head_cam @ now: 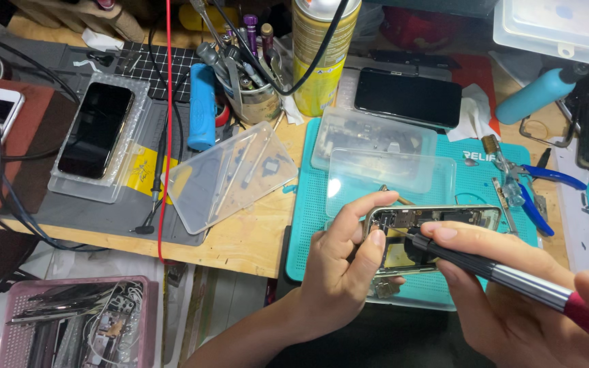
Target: The person works on a disassembled smartphone at a repair bench, using a precision screwdriver to remove and reinstall small screws from the phone's frame and internal components. They lift and reposition the phone chassis repeatedly, pick up tiny screws and parts from the mat, and continue driving screws with the screwdriver throughout the clip.
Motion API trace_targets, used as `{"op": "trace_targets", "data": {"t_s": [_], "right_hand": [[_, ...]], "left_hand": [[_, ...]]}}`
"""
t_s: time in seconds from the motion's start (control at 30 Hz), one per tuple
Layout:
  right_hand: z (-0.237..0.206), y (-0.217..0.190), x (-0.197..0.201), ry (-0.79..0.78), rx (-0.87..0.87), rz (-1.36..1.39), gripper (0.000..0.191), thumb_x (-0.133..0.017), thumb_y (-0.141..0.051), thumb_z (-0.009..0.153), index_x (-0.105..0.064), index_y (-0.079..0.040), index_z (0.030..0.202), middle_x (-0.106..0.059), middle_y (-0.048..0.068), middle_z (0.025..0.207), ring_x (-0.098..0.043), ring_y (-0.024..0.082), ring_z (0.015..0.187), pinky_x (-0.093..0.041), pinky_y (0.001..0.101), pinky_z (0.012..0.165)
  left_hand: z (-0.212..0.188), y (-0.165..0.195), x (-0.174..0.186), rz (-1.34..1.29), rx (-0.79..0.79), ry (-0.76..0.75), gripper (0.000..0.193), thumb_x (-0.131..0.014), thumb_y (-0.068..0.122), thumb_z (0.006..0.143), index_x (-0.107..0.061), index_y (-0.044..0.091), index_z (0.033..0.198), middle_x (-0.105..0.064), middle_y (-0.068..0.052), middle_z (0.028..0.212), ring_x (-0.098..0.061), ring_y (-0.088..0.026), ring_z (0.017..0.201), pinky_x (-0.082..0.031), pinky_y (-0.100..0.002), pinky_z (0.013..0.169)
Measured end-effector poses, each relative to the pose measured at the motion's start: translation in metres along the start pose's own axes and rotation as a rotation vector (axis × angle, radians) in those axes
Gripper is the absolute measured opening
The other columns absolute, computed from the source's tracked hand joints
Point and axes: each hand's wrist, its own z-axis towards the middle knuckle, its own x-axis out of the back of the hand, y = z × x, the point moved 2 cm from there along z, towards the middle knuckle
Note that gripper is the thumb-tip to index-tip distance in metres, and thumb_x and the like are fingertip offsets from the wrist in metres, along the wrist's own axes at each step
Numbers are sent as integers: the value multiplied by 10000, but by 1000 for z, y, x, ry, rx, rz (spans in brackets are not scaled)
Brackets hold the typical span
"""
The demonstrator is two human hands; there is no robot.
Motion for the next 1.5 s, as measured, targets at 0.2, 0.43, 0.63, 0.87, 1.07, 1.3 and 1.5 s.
{"op": "trace_targets", "data": {"t_s": [0.2,0.43,0.63,0.87,1.07,1.3,1.5], "right_hand": [[2,2,4,-9,21,-104,814,-401,-505,1072,-299,161,1530,-386,416,1516,-470,468,1432,-331,393,1156],[2,1,5,-39,34,-108,827,-405,-510,1073,-302,178,1520,-374,393,1535,-465,441,1421,-353,381,1141],[4,0,5,-32,48,-215,831,-406,-525,1067,-330,172,1513,-389,392,1529,-519,421,1391,-378,378,1122],[7,4,-29,120,531,-1145,561,-593,-287,957,-486,-2,1428,-625,155,1343,-702,227,1187,-526,280,1009],[24,10,-59,46,1150,-1512,812,-815,-24,789,-359,-196,1439,-695,178,1201,-767,292,1070,-623,391,933],[32,5,-62,-60,1320,-1581,876,-762,-62,868,-286,-231,1584,-684,256,1154,-771,410,1020,-653,459,819],[41,-1,-61,-103,1384,-1648,854,-819,-79,819,-317,-130,1508,-698,248,1060,-778,413,925,-645,488,766]], "left_hand": [[-1,1,-2,9,-62,-3,397,-419,65,1107,-444,-22,1494,-748,-129,1039,-723,-118,819,-634,-269,739],[-1,0,-1,19,-72,3,395,-424,73,1110,-446,-19,1493,-743,-122,1028,-719,-114,815,-626,-268,738],[-1,1,0,62,-69,10,395,-438,75,1104,-458,-12,1489,-723,-87,921,-701,-88,764,-617,-260,711],[-2,2,0,127,-131,22,389,-472,56,1088,-474,-7,1472,-702,-69,873,-664,-68,742,-564,-246,675],[1,-2,0,207,-177,95,347,-473,34,1083,-540,4,1423,-680,-64,862,-618,-67,740,-527,-255,680],[1,-5,4,242,-185,186,308,-478,20,1052,-596,24,1336,-636,-21,759,-568,-51,647,-484,-268,592],[5,-11,5,259,-124,206,318,-470,20,1039,-625,18,1317,-535,-13,629,-485,-48,557,-407,-261,511]]}}
